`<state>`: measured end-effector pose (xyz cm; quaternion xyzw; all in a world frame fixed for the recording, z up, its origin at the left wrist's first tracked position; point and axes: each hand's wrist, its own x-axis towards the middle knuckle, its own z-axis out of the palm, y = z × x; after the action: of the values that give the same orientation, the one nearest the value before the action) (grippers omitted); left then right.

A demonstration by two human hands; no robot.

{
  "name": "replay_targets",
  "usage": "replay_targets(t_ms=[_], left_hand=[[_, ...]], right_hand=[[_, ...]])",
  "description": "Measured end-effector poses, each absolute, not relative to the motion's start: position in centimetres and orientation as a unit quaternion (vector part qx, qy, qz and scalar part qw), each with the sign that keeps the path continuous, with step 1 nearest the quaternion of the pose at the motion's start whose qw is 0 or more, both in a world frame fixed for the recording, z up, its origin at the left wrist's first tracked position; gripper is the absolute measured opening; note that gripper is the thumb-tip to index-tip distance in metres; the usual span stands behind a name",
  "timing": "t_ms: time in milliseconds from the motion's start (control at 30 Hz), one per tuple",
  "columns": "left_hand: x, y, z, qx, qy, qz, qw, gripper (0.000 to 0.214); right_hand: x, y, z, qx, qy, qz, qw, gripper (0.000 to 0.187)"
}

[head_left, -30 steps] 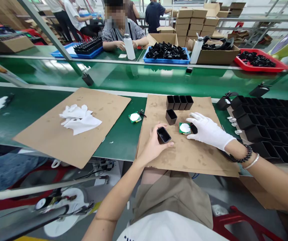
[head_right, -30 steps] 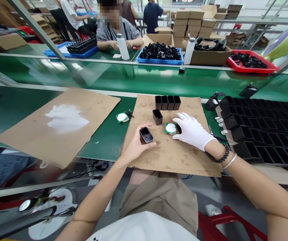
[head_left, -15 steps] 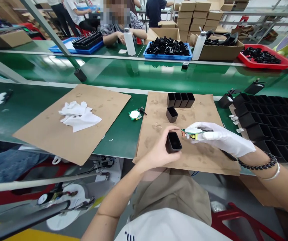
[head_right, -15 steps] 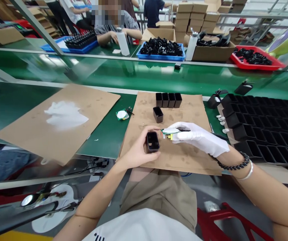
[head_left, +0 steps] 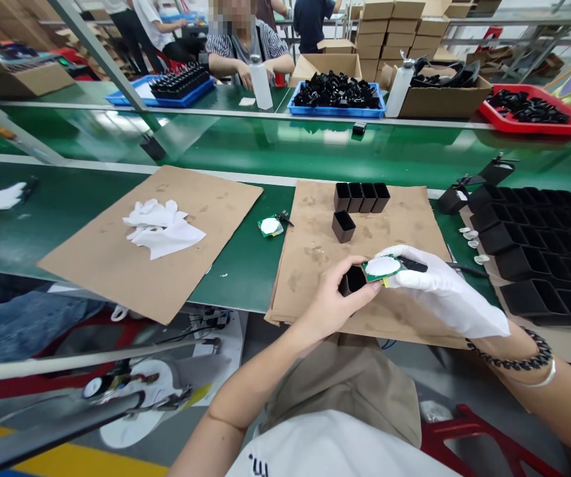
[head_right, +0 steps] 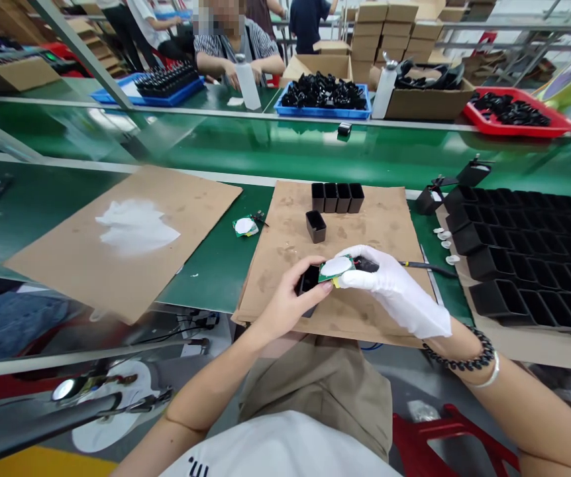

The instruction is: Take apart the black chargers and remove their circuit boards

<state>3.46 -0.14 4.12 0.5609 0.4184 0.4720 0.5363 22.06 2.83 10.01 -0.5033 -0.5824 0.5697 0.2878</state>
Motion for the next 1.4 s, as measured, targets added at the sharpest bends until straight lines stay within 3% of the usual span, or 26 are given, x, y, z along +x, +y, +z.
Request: replay_targets(t_ms=[133, 367, 467, 567, 600, 733, 833, 967, 1067, 1200, 1400], left_hand=[[3.5, -0.4, 3.8, 0.585, 0.401, 0.479, 0.518, 0.035], [3.3, -0.8, 2.6, 0.543, 0.358, 0.362, 0.668, 0.054], [3.8, -1.2, 2.2, 0.461, 0.366, 0.388, 0.709, 0.050], [4.4, -1.5, 2.0, 0.363, 0.358, 0.438, 0.741, 0.047], [4.5, -1.6, 2.0, 0.342, 0.353, 0.451, 0.745, 0.046], [4.7, -1.5, 2.4, 0.353, 0.363, 0.470, 0.723, 0.043], [4.5, -1.3, 2.9, 0.424, 0.362, 0.444, 0.702, 0.043], [3.9, -0.8, 3.8, 0.502, 0.346, 0.391, 0.690, 0.044], [3.1, -0.4, 4.4, 0.515, 0.322, 0.345, 0.715, 0.059], [2.3, -0.3, 5.3, 0.537, 0.305, 0.329, 0.714, 0.095], [2.3, 0.0, 5.8, 0.604, 0.316, 0.395, 0.616, 0.083]], right_hand=[[22.6, 2.5, 10.3, -0.537, -0.650, 0.459, 0.279, 0.056], [23.6, 2.2, 11.6, -0.525, -0.771, 0.353, 0.074, 0.066], [23.7, 1.4, 11.1, -0.510, -0.786, 0.300, 0.180, 0.075], [24.2, -0.5, 9.9, -0.527, -0.746, 0.118, 0.389, 0.060], [24.4, -1.4, 9.5, -0.523, -0.740, 0.060, 0.419, 0.055], [24.1, -4.1, 8.1, -0.490, -0.809, -0.046, 0.320, 0.057], [23.4, -3.9, 7.5, -0.496, -0.815, 0.044, 0.296, 0.057], [23.1, -2.1, 7.3, -0.504, -0.726, 0.307, 0.354, 0.047], [23.4, -1.1, 7.5, -0.492, -0.616, 0.459, 0.410, 0.043], [23.6, -0.4, 7.5, -0.473, -0.541, 0.502, 0.482, 0.043], [23.6, -0.1, 7.1, -0.417, -0.549, 0.454, 0.564, 0.041]])
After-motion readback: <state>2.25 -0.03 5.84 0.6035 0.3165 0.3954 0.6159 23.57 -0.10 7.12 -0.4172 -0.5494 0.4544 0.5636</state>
